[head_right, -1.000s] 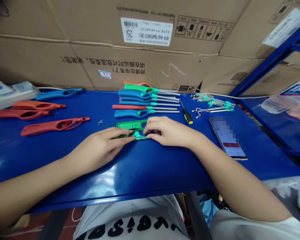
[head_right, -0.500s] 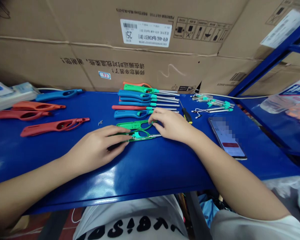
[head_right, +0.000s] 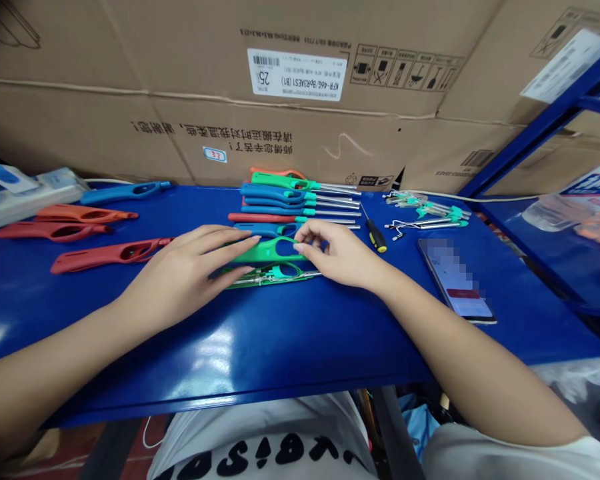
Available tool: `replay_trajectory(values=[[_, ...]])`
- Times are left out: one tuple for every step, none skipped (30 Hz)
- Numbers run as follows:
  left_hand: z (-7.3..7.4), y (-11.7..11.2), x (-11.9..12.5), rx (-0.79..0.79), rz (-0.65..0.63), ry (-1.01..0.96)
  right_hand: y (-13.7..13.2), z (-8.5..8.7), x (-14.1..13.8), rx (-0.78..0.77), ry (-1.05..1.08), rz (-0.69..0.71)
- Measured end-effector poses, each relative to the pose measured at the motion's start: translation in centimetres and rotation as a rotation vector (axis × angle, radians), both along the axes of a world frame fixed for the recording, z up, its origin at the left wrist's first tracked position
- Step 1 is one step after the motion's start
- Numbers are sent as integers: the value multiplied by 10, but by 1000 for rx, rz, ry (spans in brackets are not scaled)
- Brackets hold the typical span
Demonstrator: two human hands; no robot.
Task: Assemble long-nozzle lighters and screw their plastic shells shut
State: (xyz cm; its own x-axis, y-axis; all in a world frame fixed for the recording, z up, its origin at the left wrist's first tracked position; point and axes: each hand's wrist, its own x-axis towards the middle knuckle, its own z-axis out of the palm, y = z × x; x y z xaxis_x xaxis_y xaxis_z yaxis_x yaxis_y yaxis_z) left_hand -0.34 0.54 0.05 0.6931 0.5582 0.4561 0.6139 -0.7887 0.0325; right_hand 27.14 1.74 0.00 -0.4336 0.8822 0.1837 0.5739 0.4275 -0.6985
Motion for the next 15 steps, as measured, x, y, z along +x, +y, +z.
replay_trajectory(values=[[0, 1, -1, -8, -15, -5, -1, -1, -2, -63, 55, 2], [0, 1, -1, -19, -31, -12, -2, -1, -4, -110, 91, 8], [-1, 1, -2, -31, -46, -19, -3, -2, -5, -135, 106, 16], [-1, 2, -2, -43, -56, -24, -3, -2, -6, -132, 99, 26], [-1, 1, -3, -64, -58, -21, -4, -2, -6, -106, 74, 41], [-1, 1, -3, -96, -55, -14, -5, -2, -6, -65, 34, 63], [-1, 1, -3, -139, -49, -4, -6, -2, -6, -18, -16, 91], [0, 0, -3, -187, -41, 5, -7, -2, -5, 27, -66, 118], [1, -1, -2, -235, -34, 16, -7, -1, -5, 66, -111, 141], [2, -1, -2, -278, -29, 28, -7, -1, -5, 99, -146, 157], [4, -2, -2, -311, -25, 44, -7, -1, -4, 125, -170, 170], [5, -3, -2, -332, -20, 64, -7, -2, -4, 146, -184, 182], [7, -3, -1, -344, -15, 89, -7, -3, -5, 162, -195, 195], [7, -3, -1, -348, -9, 112, -7, -4, -5, 174, -205, 210], [8, -3, -1, -344, -6, 133, -6, -5, -5, 184, -215, 223]])
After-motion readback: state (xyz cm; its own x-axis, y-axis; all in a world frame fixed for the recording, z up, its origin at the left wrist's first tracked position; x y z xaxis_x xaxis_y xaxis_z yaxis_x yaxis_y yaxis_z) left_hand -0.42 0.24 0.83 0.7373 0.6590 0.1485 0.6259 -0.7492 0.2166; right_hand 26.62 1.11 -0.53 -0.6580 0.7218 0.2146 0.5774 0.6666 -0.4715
